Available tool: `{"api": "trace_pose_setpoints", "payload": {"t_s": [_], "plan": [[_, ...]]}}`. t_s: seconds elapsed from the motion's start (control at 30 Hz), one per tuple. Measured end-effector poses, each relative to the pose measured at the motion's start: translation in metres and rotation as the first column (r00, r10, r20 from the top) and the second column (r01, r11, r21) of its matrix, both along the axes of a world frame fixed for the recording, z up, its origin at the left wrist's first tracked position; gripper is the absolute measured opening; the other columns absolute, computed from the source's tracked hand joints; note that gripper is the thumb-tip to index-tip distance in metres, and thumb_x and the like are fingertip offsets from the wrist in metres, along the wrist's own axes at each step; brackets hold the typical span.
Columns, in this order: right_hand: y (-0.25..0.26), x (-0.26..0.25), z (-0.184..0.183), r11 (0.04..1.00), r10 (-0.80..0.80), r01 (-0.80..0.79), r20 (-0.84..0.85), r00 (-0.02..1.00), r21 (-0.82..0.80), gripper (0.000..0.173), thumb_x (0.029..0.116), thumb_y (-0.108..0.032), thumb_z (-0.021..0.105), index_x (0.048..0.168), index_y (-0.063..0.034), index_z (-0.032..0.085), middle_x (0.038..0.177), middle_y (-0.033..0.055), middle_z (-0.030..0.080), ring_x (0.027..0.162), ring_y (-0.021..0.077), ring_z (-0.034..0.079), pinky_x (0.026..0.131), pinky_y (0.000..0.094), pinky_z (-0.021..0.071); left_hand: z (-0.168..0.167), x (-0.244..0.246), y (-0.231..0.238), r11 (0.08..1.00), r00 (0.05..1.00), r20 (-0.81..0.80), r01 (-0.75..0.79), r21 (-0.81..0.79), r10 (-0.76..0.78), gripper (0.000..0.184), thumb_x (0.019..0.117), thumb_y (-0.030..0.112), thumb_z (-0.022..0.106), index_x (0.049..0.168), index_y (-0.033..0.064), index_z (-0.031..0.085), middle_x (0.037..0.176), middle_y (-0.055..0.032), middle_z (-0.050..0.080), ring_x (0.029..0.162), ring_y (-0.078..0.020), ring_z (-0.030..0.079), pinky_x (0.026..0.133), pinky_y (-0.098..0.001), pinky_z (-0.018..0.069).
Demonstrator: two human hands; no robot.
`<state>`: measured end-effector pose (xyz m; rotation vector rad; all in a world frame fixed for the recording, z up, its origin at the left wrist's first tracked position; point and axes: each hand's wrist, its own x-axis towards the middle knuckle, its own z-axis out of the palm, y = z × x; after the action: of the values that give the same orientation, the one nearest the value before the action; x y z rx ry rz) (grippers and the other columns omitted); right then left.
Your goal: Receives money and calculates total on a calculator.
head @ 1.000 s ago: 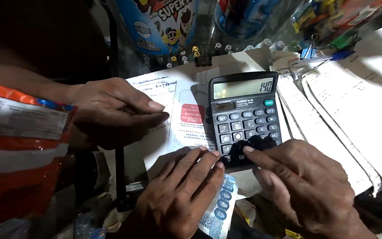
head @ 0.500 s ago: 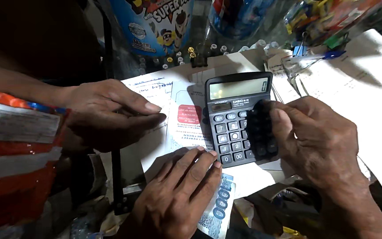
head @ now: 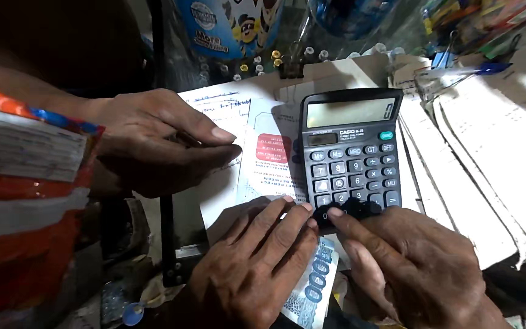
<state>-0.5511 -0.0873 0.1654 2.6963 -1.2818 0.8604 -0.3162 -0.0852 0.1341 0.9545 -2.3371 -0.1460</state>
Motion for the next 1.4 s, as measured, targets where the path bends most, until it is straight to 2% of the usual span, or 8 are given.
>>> {"api": "trace_pose_setpoints", "payload": {"t_s": [0.33,0.53,0.67,0.83,0.93,1.07,1.23,1.4], "plan": [[-0.013,0.005,0.010,0.998,-0.026,0.026,0.006,1.000,-0.051,0.034,0.1058,-0.025,0.050,0.107,-0.0033,0.077,0.069,0.0087,0.062,0.062,0.0190,0.056,0.056,0.0307,0.0421,0.001,0.000,0.000,1.000,1.000,-0.005,-0.002,-0.004,0.002,0.029,0.1037,0.014,0.051,0.127,0.0103,0.067,0.133,-0.0136,0.067,0.125,-0.0295,0.062,0.101,-0.0396,0.0501],[-0.013,0.011,0.003,1.000,-0.015,0.014,-0.079,0.997,-0.014,0.037,0.1069,-0.024,0.047,0.109,-0.0015,0.076,0.069,0.0096,0.062,0.062,0.0228,0.056,0.056,0.0344,0.0425,0.001,0.000,-0.001,1.000,1.000,-0.007,0.003,-0.003,-0.003,0.028,0.1036,0.013,0.050,0.125,0.0088,0.067,0.133,-0.0135,0.067,0.125,-0.0295,0.062,0.101,-0.0396,0.0499],[-0.021,0.008,0.013,0.999,-0.035,0.035,-0.038,0.999,0.004,0.035,0.1059,-0.025,0.050,0.108,-0.0033,0.077,0.070,0.0076,0.060,0.063,0.0188,0.055,0.056,0.0310,0.0416,0.001,-0.001,0.000,1.000,1.000,-0.009,-0.009,-0.009,0.009,0.028,0.1034,0.013,0.051,0.125,0.0095,0.068,0.132,-0.0131,0.068,0.125,-0.0294,0.062,0.101,-0.0394,0.0504],[-0.028,0.005,0.011,0.999,-0.015,0.017,-0.052,0.999,0.027,0.034,0.1047,-0.023,0.050,0.106,-0.0031,0.078,0.071,0.0078,0.062,0.064,0.0193,0.056,0.055,0.0324,0.0415,0.000,-0.001,0.001,1.000,1.000,-0.002,-0.013,0.000,0.013,0.029,0.1035,0.014,0.050,0.127,0.0102,0.067,0.134,-0.0121,0.067,0.125,-0.0287,0.061,0.099,-0.0387,0.0507],[-0.012,-0.005,0.010,0.998,0.001,-0.003,0.023,1.000,0.067,0.036,0.1072,-0.028,0.048,0.110,-0.0067,0.077,0.075,0.0083,0.065,0.069,0.0183,0.061,0.059,0.0315,0.0473,-0.001,0.000,-0.001,1.000,1.000,-0.014,0.010,-0.010,-0.010,0.029,0.1034,0.012,0.049,0.126,0.0085,0.067,0.133,-0.0135,0.067,0.123,-0.0295,0.062,0.098,-0.0392,0.0500],[0.001,-0.004,0.001,0.999,0.039,-0.039,0.044,0.998,0.017,0.032,0.1059,-0.025,0.050,0.114,-0.0052,0.074,0.074,0.0091,0.063,0.068,0.0212,0.056,0.061,0.0317,0.0439,-0.001,0.000,-0.001,1.000,1.000,-0.010,0.025,0.000,-0.025,0.029,0.1031,0.011,0.049,0.126,0.0092,0.066,0.133,-0.0143,0.067,0.123,-0.0296,0.062,0.097,-0.0394,0.0497],[0.006,0.004,-0.011,0.999,0.002,-0.005,-0.083,0.997,-0.040,0.036,0.1068,-0.024,0.047,0.118,-0.0005,0.073,0.070,0.0094,0.061,0.063,0.0242,0.052,0.059,0.0357,0.0414,-0.002,0.001,-0.001,1.000,1.000,-0.004,0.028,0.012,-0.028,0.030,0.1030,0.011,0.048,0.128,0.0081,0.065,0.132,-0.0148,0.067,0.123,-0.0299,0.061,0.100,-0.0401,0.0491],[0.026,-0.012,-0.013,1.000,0.000,0.000,-0.013,1.000,-0.006,0.035,0.1068,-0.027,0.047,0.119,-0.0057,0.071,0.075,0.0082,0.063,0.067,0.0228,0.054,0.062,0.0334,0.0430,-0.002,0.000,-0.002,1.000,1.000,-0.008,0.024,0.013,-0.024,0.030,0.1037,0.012,0.048,0.129,0.0093,0.065,0.131,-0.0148,0.067,0.123,-0.0296,0.062,0.100,-0.0395,0.0495]]}}
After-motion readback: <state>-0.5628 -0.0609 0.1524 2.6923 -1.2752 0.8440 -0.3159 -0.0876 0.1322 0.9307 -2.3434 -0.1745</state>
